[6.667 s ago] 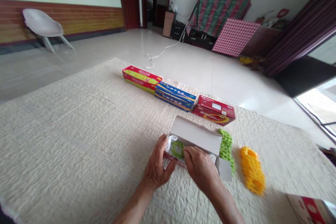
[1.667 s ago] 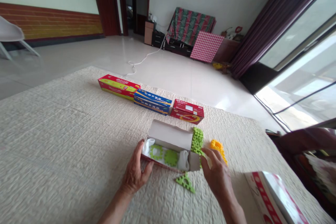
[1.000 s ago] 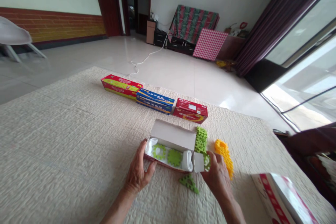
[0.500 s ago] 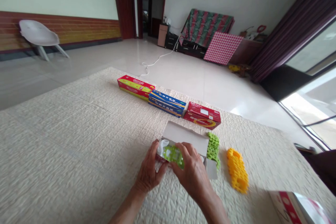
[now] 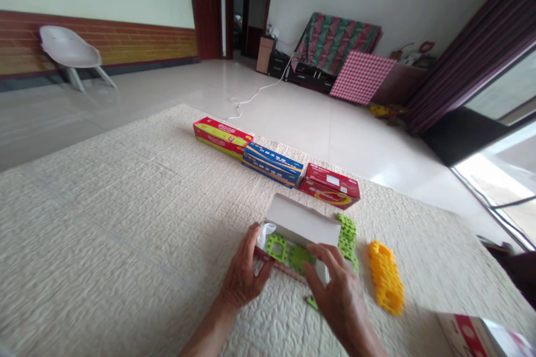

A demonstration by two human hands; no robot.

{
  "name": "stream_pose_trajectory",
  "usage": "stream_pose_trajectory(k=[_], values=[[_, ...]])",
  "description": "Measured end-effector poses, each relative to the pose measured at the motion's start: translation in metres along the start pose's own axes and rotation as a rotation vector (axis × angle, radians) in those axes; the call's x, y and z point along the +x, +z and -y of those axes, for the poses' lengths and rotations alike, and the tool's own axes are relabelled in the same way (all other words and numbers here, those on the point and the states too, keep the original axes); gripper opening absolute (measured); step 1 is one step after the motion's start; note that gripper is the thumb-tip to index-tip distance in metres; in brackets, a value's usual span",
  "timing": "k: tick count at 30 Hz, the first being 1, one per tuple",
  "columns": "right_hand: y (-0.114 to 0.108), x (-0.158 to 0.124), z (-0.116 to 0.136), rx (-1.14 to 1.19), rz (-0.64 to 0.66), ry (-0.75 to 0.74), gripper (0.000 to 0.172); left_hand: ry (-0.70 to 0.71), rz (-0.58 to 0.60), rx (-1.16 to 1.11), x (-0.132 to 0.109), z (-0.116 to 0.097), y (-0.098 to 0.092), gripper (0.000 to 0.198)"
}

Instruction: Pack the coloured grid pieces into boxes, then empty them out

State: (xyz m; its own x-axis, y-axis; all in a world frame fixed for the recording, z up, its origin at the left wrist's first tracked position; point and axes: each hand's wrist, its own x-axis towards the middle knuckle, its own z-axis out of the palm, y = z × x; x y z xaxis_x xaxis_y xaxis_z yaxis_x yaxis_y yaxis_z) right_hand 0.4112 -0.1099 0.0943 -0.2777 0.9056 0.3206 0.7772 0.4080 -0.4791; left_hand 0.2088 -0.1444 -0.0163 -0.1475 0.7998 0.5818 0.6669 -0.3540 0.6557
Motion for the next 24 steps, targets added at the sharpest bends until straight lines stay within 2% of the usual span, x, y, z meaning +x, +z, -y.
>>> stream_pose_trajectory(k=[5, 7, 9, 12, 16, 24], values=[[-0.033, -0.011, -0.078, -0.161, -0.112, 0.175, 0.025, 0.005, 0.003, 0.016, -0.004, 0.005, 0.003, 0.074], [-0.035, -0.016, -0.102, -0.221, -0.090, 0.224, 0.028, -0.005, 0.006, 0.037, -0.005, 0.007, 0.003, 0.074], [-0.029, -0.022, -0.116, -0.250, -0.058, 0.212, 0.033, -0.006, 0.003, 0.050, -0.006, 0.008, 0.004, 0.074], [-0.012, -0.027, -0.121, -0.264, -0.034, 0.161, 0.041, -0.003, 0.008, 0.066, -0.005, 0.008, 0.003, 0.074], [0.005, -0.027, -0.120, -0.284, -0.008, 0.206, 0.049, -0.004, 0.006, 0.088, -0.004, 0.008, 0.003, 0.073], [0.008, -0.023, -0.120, -0.264, 0.033, 0.265, 0.048, -0.003, 0.007, 0.092, -0.005, 0.008, 0.002, 0.073]])
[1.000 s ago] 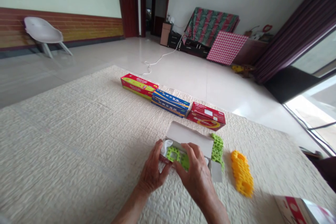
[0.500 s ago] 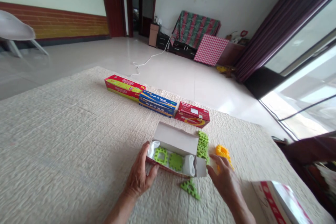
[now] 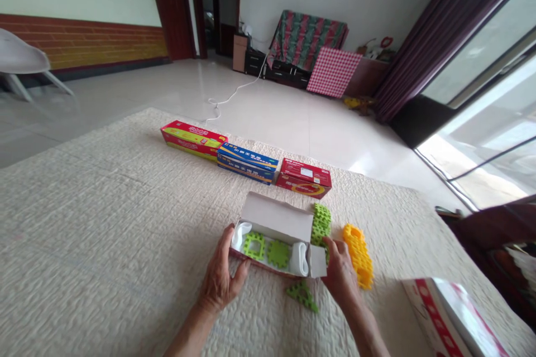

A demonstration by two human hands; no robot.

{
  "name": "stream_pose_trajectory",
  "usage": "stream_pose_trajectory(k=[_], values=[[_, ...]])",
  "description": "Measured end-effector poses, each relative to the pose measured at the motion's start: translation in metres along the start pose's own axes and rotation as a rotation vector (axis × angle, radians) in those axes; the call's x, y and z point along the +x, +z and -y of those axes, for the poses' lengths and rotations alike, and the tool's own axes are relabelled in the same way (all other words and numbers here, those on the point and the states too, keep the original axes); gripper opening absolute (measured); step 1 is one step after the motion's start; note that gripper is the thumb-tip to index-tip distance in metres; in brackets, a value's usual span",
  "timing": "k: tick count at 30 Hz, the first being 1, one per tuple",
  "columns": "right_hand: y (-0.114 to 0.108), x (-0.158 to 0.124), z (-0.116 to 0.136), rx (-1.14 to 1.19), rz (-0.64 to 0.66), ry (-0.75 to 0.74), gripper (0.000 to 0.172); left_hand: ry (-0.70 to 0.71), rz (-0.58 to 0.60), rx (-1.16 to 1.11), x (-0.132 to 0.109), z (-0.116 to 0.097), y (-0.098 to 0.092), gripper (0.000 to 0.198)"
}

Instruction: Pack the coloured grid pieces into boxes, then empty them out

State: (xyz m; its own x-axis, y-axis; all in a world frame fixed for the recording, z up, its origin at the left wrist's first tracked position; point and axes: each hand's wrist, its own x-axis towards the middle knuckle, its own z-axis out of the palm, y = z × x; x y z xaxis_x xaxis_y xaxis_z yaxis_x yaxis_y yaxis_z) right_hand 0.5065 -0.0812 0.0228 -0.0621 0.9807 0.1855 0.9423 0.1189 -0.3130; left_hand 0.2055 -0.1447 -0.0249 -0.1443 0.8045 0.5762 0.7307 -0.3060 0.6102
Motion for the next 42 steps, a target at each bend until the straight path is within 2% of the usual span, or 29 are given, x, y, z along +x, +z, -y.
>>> stream_pose_trajectory(k=[2, 5, 8, 10, 12, 15, 17, 21, 27, 30, 33, 35, 38, 42], values=[[-0.007, 0.001, 0.000, -0.002, -0.014, 0.018, 0.045, -0.002, 0.005, -0.005, 0.000, 0.000, 0.000, 0.074], [-0.030, 0.002, 0.004, 0.015, -0.132, 0.070, 0.044, -0.005, 0.014, -0.015, 0.000, 0.000, 0.000, 0.073], [-0.058, 0.001, 0.025, 0.084, -0.238, 0.014, 0.049, -0.002, 0.008, -0.036, 0.001, -0.001, 0.000, 0.073], [-0.069, 0.000, 0.050, 0.141, -0.206, -0.118, 0.045, 0.004, -0.002, -0.050, 0.001, -0.001, 0.000, 0.074], [-0.071, -0.002, 0.079, 0.212, -0.110, -0.230, 0.042, 0.010, -0.008, -0.060, 0.002, -0.001, 0.000, 0.074], [-0.058, -0.006, 0.113, 0.278, 0.032, -0.302, 0.048, 0.005, -0.014, -0.066, 0.003, -0.002, 0.000, 0.073], [-0.048, -0.009, 0.124, 0.271, 0.080, -0.324, 0.051, -0.001, -0.013, -0.070, 0.003, -0.002, 0.000, 0.074], [-0.038, -0.012, 0.123, 0.202, 0.070, -0.325, 0.051, -0.001, -0.008, -0.078, 0.002, -0.001, 0.000, 0.074], [-0.041, -0.016, 0.113, 0.164, 0.023, -0.289, 0.059, 0.007, -0.006, -0.073, 0.001, 0.001, 0.001, 0.074], [-0.048, -0.018, 0.114, 0.170, 0.057, -0.333, 0.046, 0.002, -0.002, -0.060, 0.001, 0.000, 0.001, 0.074], [-0.054, -0.019, 0.121, 0.171, 0.161, -0.398, 0.026, -0.004, -0.001, -0.052, 0.002, -0.001, 0.000, 0.073], [-0.053, -0.020, 0.124, 0.151, 0.205, -0.421, 0.026, -0.003, 0.001, -0.046, 0.002, -0.001, 0.000, 0.073], [-0.047, -0.024, 0.126, 0.098, 0.201, -0.441, 0.031, 0.005, 0.002, -0.038, 0.002, -0.001, -0.001, 0.073], [-0.039, -0.029, 0.123, 0.043, 0.222, -0.431, 0.026, 0.001, 0.013, -0.027, 0.002, -0.001, -0.001, 0.073]])
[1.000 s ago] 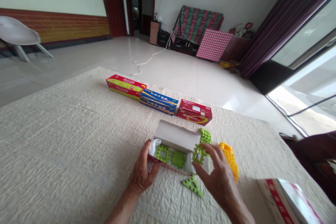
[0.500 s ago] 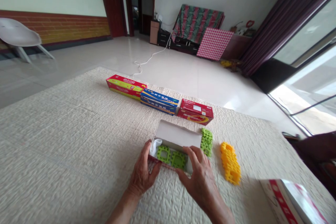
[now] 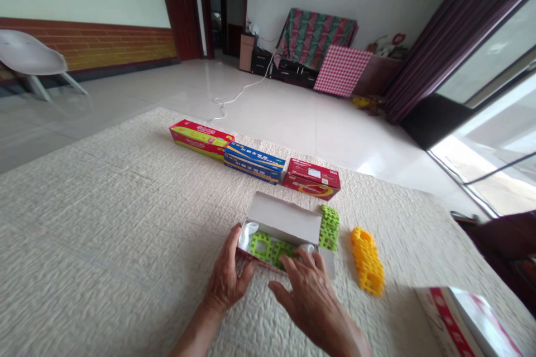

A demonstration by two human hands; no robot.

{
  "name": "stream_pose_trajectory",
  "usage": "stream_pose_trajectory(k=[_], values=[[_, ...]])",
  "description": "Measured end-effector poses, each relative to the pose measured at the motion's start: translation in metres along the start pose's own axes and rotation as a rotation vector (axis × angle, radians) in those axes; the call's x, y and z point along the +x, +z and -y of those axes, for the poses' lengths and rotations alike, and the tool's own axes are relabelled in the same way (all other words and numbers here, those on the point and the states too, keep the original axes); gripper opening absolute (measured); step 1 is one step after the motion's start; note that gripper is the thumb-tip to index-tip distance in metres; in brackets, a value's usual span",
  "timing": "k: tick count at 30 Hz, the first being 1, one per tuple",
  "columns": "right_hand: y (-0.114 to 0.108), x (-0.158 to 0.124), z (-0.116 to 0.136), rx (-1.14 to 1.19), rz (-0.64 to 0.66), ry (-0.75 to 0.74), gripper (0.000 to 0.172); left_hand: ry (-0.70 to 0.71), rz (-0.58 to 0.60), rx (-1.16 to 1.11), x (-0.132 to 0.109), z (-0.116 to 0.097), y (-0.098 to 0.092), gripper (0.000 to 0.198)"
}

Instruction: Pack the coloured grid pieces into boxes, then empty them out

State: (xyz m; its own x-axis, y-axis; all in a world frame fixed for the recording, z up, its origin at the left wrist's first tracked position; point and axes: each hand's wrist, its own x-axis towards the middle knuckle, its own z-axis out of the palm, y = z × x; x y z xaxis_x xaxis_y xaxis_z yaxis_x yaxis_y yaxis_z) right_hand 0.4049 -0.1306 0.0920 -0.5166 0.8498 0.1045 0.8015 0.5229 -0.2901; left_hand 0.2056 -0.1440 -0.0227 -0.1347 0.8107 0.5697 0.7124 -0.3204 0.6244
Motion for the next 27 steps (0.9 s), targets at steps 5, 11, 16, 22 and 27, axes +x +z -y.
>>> stream_pose_trajectory(k=[5, 11, 16, 22, 27], values=[[0.001, -0.001, -0.003, 0.003, -0.001, 0.043, 0.025, 0.009, 0.000, 0.018, 0.000, 0.000, 0.000, 0.073], [0.001, 0.002, -0.003, -0.036, -0.040, 0.050, 0.021, 0.013, 0.008, 0.020, -0.002, 0.002, 0.001, 0.073], [-0.027, 0.000, -0.002, 0.053, -0.080, -0.031, 0.018, -0.002, 0.010, 0.001, -0.003, 0.004, 0.002, 0.074], [-0.037, -0.003, -0.080, 0.007, -0.350, 0.227, 0.023, 0.006, 0.008, 0.007, -0.002, 0.004, 0.002, 0.073], [0.004, 0.002, -0.130, -0.097, -0.303, 0.300, 0.038, 0.002, 0.000, 0.037, -0.002, 0.002, 0.002, 0.072]])
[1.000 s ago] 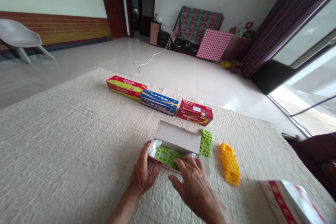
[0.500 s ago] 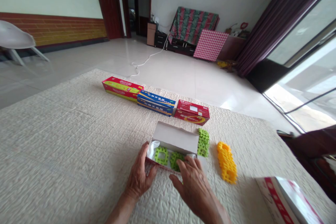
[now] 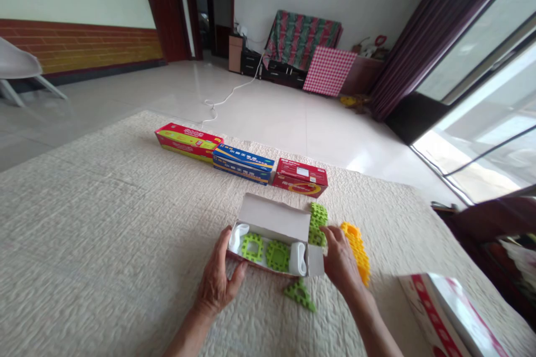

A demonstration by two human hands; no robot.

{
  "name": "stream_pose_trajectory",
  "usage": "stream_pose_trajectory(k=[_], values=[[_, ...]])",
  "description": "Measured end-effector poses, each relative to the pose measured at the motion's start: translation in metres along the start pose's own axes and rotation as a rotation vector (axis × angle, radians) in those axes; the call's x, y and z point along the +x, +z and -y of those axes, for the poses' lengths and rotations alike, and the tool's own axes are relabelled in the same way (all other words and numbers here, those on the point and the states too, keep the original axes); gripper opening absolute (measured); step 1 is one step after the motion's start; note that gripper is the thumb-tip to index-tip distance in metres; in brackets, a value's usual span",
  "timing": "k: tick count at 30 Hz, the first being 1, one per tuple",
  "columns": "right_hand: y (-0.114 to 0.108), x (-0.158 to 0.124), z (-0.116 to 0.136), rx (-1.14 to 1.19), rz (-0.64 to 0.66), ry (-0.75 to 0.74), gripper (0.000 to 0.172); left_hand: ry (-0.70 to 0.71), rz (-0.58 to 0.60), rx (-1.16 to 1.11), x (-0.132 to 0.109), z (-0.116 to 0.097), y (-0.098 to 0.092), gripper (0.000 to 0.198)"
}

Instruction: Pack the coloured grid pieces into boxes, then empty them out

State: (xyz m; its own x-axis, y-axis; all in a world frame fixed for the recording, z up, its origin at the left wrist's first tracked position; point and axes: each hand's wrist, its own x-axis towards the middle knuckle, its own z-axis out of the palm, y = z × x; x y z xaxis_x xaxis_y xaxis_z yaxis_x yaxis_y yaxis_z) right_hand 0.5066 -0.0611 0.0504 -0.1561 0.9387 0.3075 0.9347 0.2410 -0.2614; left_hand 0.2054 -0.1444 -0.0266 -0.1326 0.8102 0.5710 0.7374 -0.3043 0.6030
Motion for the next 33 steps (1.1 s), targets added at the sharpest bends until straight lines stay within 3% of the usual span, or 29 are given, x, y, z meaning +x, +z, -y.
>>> stream_pose_trajectory(k=[4, 10, 14, 16, 19, 22, 27, 33], values=[[0.018, -0.009, 0.002, -0.037, -0.013, 0.027, 0.050, 0.005, 0.000, 0.011, 0.000, -0.001, 0.000, 0.072], [0.024, -0.011, 0.001, -0.057, -0.049, 0.049, 0.043, 0.003, -0.003, 0.006, 0.002, -0.002, -0.001, 0.072], [0.006, -0.004, -0.001, -0.063, -0.107, 0.107, 0.034, 0.008, 0.000, -0.009, 0.002, -0.003, -0.002, 0.072], [-0.015, 0.000, 0.005, -0.021, -0.168, 0.157, 0.043, 0.005, 0.006, -0.026, 0.002, -0.003, -0.002, 0.073], [-0.046, 0.003, 0.033, 0.106, -0.237, 0.148, 0.049, 0.007, 0.012, -0.068, 0.003, -0.003, -0.002, 0.074], [-0.057, 0.003, 0.075, 0.203, -0.179, 0.012, 0.045, 0.008, 0.010, -0.093, 0.004, -0.004, -0.003, 0.074], [-0.031, -0.002, 0.130, 0.309, 0.040, -0.095, 0.041, 0.006, 0.005, -0.078, 0.007, -0.008, -0.005, 0.073], [-0.008, -0.008, 0.150, 0.237, 0.107, -0.125, 0.045, 0.000, 0.014, -0.112, 0.007, -0.010, -0.005, 0.075]])
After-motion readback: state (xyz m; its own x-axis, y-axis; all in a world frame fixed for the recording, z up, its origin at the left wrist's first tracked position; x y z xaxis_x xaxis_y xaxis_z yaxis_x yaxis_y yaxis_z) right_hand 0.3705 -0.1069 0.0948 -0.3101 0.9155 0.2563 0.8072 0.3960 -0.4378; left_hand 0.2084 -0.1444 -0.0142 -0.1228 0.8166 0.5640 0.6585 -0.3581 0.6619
